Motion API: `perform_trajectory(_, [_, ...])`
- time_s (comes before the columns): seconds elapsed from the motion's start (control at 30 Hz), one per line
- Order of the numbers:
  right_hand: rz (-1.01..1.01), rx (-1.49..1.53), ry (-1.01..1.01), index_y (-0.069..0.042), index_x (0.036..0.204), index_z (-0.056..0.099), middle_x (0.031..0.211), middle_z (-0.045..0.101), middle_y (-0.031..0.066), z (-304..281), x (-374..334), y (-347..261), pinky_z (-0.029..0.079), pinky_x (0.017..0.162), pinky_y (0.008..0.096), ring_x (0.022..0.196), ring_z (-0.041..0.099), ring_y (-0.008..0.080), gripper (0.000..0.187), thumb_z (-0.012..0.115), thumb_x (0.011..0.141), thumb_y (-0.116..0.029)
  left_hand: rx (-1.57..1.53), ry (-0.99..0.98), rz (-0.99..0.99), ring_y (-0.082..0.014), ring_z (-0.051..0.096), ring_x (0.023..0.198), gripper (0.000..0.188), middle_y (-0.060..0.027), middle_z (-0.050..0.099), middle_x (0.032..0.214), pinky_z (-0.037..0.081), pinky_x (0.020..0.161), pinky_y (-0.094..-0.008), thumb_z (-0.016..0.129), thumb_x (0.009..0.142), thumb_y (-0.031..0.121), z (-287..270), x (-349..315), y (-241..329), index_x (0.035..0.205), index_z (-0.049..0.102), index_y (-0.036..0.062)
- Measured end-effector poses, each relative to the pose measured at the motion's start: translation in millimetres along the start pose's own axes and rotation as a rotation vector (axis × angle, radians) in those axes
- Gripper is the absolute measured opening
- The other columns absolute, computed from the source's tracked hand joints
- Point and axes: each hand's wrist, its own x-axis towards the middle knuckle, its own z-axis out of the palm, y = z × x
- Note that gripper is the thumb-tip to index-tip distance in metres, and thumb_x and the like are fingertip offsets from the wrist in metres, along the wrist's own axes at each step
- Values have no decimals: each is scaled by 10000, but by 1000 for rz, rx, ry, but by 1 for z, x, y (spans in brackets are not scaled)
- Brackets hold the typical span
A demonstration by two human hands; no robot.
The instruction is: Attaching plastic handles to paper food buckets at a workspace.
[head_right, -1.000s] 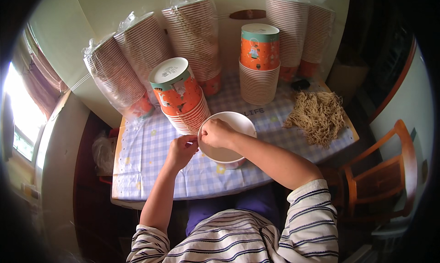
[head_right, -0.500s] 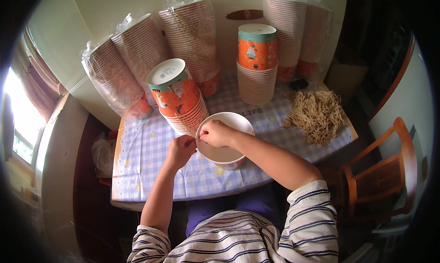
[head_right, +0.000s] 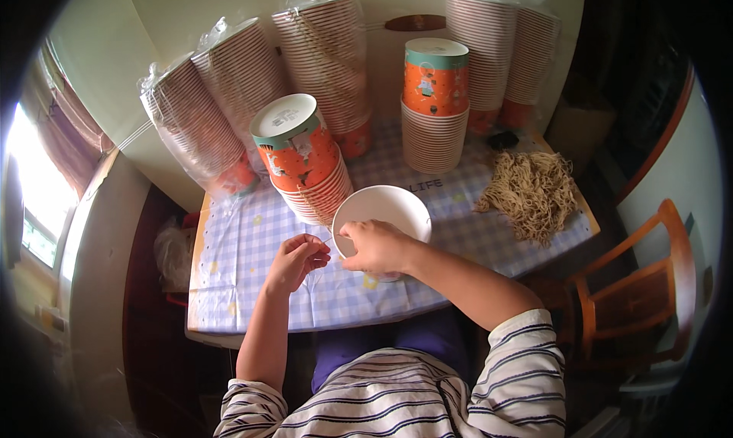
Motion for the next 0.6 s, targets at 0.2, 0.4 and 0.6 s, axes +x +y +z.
perform_trajectory(0.2, [-151, -251, 9, -42, 1011, 623, 762, 633, 90, -11, -16, 0, 478, 673, 367, 717, 619, 245, 345, 593, 669, -71, -118, -210, -13, -190, 612, 867, 103, -99, 623, 960, 492, 810, -324, 527, 902, 133, 3, -19, -21, 908, 571, 40])
perform_trajectory(0.4, [-221, -391, 142, -51, 1004, 611, 883, 610, 97, -21, -36, 6, 490, 719, 396, 827, 609, 278, 295, 609, 709, -55, -196, -285, 19, -190, 585, 931, 72, -91, 588, 1034, 461, 839, -327, 507, 895, 100, 28, -40, -35, 911, 562, 56])
perform_trajectory(0.6, [-271, -452, 306, -34, 827, 585, 807, 578, 98, -20, -43, 5, 498, 697, 391, 780, 609, 276, 116, 627, 732, -86, -17, -89, 422, -179, 476, 1091, 71, -69, 516, 1168, 361, 925, -327, 500, 851, 87, 48, -46, -25, 831, 565, 70])
